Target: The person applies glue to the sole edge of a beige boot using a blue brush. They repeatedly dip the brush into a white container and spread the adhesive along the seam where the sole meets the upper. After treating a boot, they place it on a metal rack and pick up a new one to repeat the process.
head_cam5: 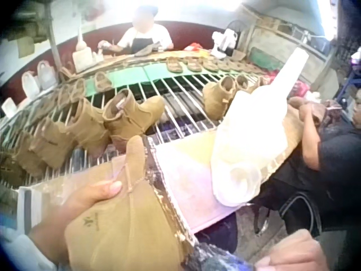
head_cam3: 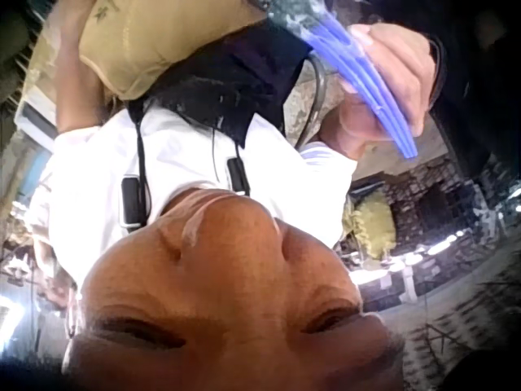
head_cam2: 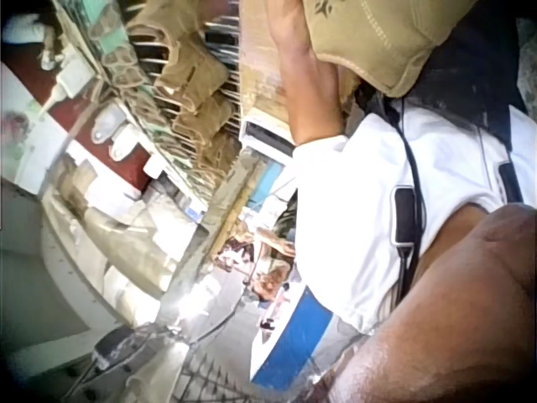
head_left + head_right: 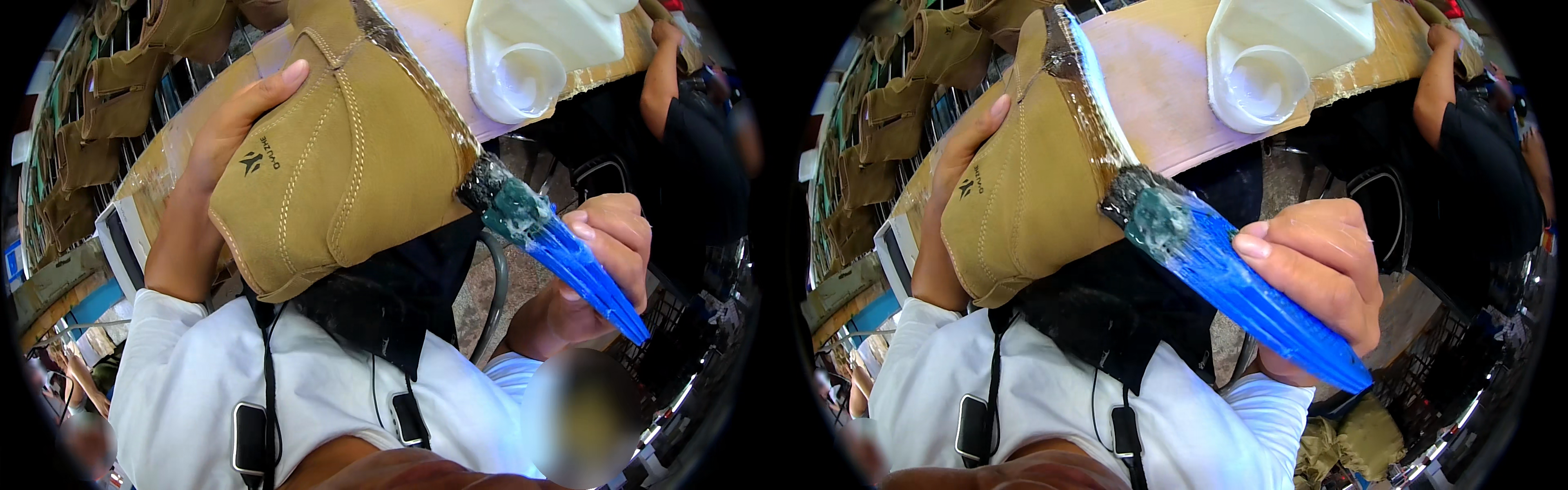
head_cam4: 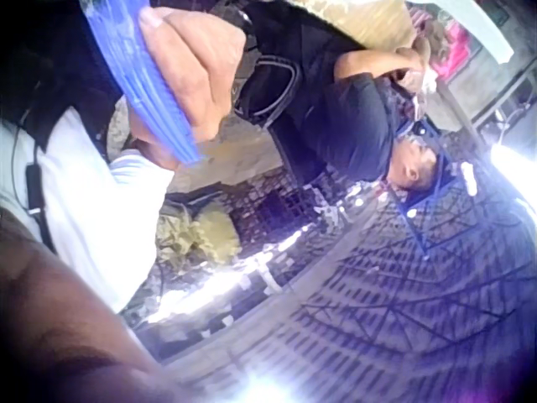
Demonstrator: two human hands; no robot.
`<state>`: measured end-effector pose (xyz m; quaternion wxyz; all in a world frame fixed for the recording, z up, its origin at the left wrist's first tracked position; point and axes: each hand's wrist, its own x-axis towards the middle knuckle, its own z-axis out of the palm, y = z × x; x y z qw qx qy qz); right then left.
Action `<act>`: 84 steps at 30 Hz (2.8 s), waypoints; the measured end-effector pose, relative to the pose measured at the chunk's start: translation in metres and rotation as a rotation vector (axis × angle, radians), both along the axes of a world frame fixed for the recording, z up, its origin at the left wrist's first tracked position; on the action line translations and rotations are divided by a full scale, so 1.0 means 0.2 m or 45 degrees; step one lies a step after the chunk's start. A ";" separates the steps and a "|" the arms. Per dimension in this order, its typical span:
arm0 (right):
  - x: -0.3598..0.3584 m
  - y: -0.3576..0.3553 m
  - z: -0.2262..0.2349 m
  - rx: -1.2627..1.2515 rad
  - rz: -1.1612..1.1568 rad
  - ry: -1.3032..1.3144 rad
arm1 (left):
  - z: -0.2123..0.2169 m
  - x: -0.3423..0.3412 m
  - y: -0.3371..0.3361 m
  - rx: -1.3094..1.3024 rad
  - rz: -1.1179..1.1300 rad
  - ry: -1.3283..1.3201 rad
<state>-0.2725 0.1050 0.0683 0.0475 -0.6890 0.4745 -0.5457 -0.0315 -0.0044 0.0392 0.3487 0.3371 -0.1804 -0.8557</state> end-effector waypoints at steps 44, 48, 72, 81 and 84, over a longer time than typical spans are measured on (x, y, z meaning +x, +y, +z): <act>0.09 -0.37 -0.23 0.130 -0.134 0.193 | -0.29 0.08 0.11 0.144 -0.285 0.328; 0.15 -0.34 -0.23 -0.011 -0.115 0.125 | -0.24 0.12 0.13 0.093 -0.313 0.270; -0.23 0.09 -0.27 0.278 0.353 -1.622 | 0.12 0.06 -0.77 -0.797 -0.584 -0.467; -0.43 0.06 -0.34 0.270 -0.031 -1.624 | 0.22 -0.88 -1.85 -1.317 -1.258 -1.929; -0.48 0.03 -0.34 0.272 -0.039 -1.606 | 0.08 -1.10 -1.93 -1.383 -1.239 -2.170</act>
